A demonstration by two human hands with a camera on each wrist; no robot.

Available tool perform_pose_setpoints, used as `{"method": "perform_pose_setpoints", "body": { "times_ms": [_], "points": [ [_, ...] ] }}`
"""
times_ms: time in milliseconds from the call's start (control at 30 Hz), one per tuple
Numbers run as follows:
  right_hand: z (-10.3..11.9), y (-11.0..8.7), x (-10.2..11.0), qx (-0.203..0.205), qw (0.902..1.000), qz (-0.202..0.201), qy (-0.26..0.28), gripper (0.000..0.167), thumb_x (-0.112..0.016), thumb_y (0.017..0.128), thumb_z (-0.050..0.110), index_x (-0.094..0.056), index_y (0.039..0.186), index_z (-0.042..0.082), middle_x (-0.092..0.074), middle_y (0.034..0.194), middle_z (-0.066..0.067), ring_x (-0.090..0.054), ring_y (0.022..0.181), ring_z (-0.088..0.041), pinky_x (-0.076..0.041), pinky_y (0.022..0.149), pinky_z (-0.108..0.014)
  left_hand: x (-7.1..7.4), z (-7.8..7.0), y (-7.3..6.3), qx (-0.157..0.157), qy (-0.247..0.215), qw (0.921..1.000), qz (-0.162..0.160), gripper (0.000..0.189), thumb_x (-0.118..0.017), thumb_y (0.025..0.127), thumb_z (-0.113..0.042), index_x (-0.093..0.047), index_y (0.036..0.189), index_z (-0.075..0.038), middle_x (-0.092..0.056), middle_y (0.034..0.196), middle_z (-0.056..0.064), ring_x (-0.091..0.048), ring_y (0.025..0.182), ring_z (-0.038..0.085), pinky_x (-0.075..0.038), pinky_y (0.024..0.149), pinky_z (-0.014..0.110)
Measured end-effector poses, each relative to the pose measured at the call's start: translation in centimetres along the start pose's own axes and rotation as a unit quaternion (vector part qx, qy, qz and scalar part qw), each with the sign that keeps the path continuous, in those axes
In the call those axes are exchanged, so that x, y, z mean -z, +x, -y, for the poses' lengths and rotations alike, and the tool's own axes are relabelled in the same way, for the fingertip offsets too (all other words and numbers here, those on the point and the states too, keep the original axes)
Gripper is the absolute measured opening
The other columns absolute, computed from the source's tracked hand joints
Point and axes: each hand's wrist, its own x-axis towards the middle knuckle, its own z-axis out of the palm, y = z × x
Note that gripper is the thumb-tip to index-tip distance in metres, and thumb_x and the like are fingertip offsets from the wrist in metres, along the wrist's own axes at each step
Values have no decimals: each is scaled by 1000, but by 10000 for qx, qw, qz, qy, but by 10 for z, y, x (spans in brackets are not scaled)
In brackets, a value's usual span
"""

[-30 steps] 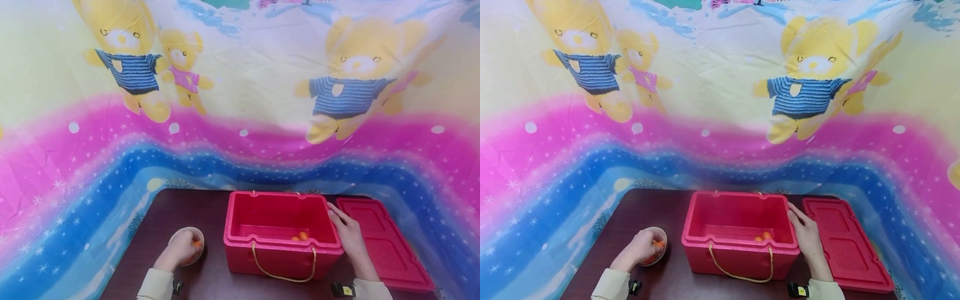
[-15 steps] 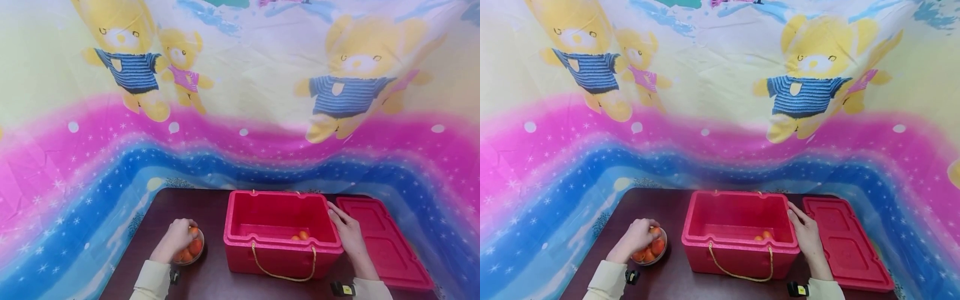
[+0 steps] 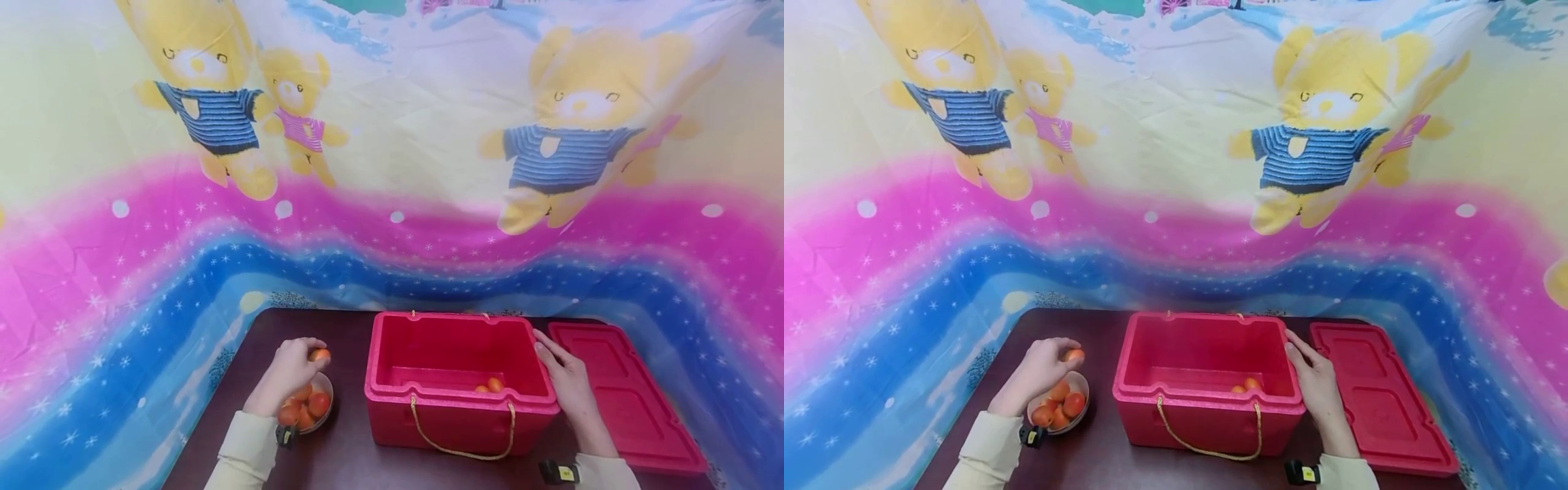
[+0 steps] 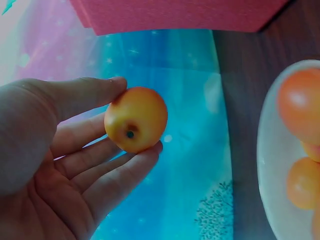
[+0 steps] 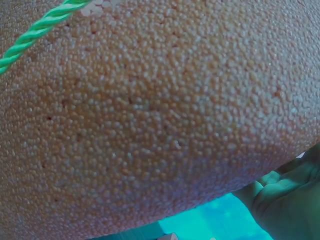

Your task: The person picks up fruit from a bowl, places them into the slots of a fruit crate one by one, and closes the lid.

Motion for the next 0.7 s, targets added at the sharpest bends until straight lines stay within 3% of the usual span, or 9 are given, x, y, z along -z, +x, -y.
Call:
{"method": "perform_pose_setpoints", "body": {
  "times_ms": [467, 700],
  "points": [
    [1, 0, 0, -30, 10000, 57, 15, 69, -52, 99, 57, -36, 158, 26, -45, 153, -20, -56, 98, 14, -58, 82, -23, 11, -24, 14, -687, 116, 9970, -331, 23, -80, 86, -20, -77, 106, -9, -73, 94, 2, -59, 73, 13, -54, 70, 30],
    [2, -1, 0, -146, 9999, 55, -26, 70, -52, 98, 59, -36, 158, 27, -45, 154, -19, -56, 99, 13, -58, 82, -25, 16, -42, 16, -804, -42, 9963, -298, 26, -81, 87, -22, -76, 110, -11, -73, 100, 2, -62, 78, 14, -57, 73, 30]
  ]
}}
